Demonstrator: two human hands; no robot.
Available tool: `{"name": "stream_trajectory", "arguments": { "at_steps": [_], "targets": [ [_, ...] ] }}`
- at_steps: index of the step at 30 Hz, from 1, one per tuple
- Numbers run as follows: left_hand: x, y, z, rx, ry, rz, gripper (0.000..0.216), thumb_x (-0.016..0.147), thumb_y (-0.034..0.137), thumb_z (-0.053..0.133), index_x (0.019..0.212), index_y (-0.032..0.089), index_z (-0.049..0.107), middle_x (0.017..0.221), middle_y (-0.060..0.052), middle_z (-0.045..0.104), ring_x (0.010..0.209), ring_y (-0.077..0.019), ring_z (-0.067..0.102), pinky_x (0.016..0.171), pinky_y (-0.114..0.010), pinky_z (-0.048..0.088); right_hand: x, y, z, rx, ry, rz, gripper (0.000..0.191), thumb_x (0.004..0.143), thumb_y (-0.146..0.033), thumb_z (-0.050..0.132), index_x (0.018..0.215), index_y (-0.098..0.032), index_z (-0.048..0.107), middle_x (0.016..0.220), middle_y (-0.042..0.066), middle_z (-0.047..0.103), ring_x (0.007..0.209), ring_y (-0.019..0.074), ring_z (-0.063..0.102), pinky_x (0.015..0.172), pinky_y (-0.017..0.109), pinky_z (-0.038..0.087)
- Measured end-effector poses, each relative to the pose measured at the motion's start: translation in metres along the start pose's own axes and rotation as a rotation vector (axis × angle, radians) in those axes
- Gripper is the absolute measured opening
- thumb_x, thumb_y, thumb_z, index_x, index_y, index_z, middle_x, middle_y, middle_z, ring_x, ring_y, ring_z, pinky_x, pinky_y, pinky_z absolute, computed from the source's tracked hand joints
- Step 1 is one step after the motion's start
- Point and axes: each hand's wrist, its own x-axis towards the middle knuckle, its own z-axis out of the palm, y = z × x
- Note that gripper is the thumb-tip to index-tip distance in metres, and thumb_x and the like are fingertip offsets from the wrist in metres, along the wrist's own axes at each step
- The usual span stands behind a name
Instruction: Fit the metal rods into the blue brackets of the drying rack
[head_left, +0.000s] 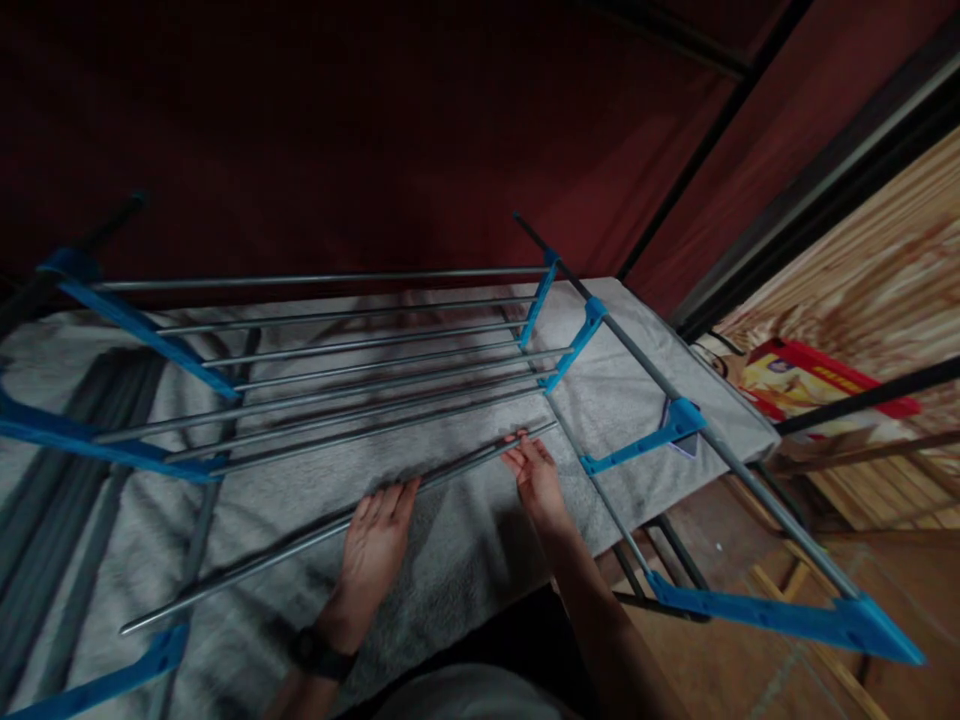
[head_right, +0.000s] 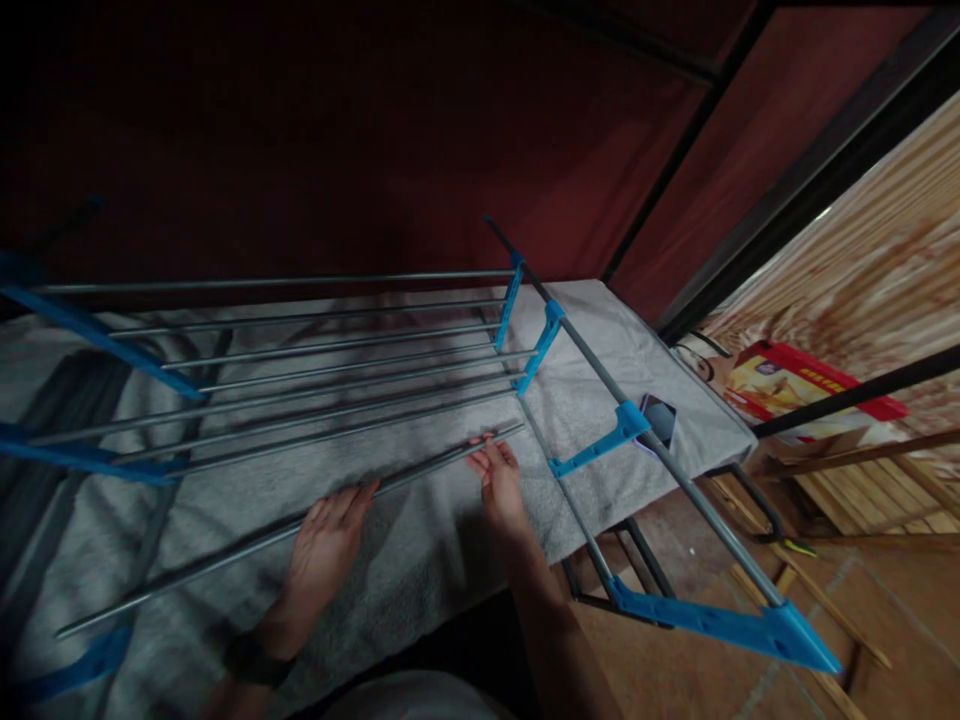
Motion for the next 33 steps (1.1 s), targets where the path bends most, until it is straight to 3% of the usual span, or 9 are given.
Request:
{"name": "stream_trajectory", "arguments": {
  "at_steps": [3, 7, 13, 23, 33],
  "targets": [
    [0.000, -0.005, 0.001, -0.037, 0.010, -0.011, 0.051, 0.104, 0.008, 0.043, 0.139, 0.020, 0.079, 0.113, -0.015, 0.086, 0.102, -0.0304, 0.080, 0.094, -0.042, 0.056, 0.008, -0.016, -0.007, -0.004, 0.068, -0.045, 0.015, 0.088, -0.036, 0.085, 0.093, -0.028, 0.074, 0.097, 0.001, 0.083, 0.084, 0.0162, 0.078, 0.087, 0.029, 0.067],
    [0.000, -0.008, 0.003, -0.144, 0.027, -0.034, 0.047, 0.108, 0.016, 0.044, 0.139, 0.023, 0.079, 0.112, -0.014, 0.085, 0.102, -0.0303, 0.079, 0.094, -0.041, 0.055, 0.013, -0.023, -0.011, 0.003, 0.113, -0.072, 0.008, 0.094, -0.035, 0.075, 0.097, -0.028, 0.074, 0.098, 0.001, 0.083, 0.095, 0.0179, 0.080, 0.095, 0.032, 0.065],
    [0.004, -0.012, 0.003, -0.254, 0.076, -0.079, 0.035, 0.112, 0.040, 0.051, 0.110, 0.026, 0.083, 0.092, -0.013, 0.082, 0.085, -0.0321, 0.075, 0.087, -0.043, 0.054, 0.014, -0.019, -0.012, -0.005, 0.085, -0.110, 0.012, 0.090, -0.038, 0.080, 0.094, -0.030, 0.072, 0.099, 0.001, 0.082, 0.103, 0.0191, 0.080, 0.099, 0.033, 0.065],
    [0.007, -0.017, 0.000, -0.276, 0.039, -0.077, 0.039, 0.113, 0.043, 0.048, 0.115, 0.027, 0.083, 0.101, -0.013, 0.084, 0.094, -0.0328, 0.076, 0.094, -0.044, 0.055, 0.018, -0.017, -0.017, -0.015, 0.115, -0.139, 0.025, 0.086, -0.045, 0.083, 0.102, -0.029, 0.072, 0.105, 0.004, 0.082, 0.111, 0.0227, 0.079, 0.107, 0.040, 0.064],
    [0.009, -0.008, -0.005, -0.380, -0.007, -0.166, 0.029, 0.109, 0.041, 0.057, 0.112, 0.028, 0.083, 0.096, -0.013, 0.083, 0.089, -0.0320, 0.076, 0.087, -0.041, 0.056, 0.022, -0.019, -0.022, -0.038, 0.092, -0.146, 0.016, 0.086, -0.041, 0.083, 0.097, -0.032, 0.075, 0.104, 0.002, 0.082, 0.111, 0.0209, 0.079, 0.110, 0.039, 0.063]
  ]
}}
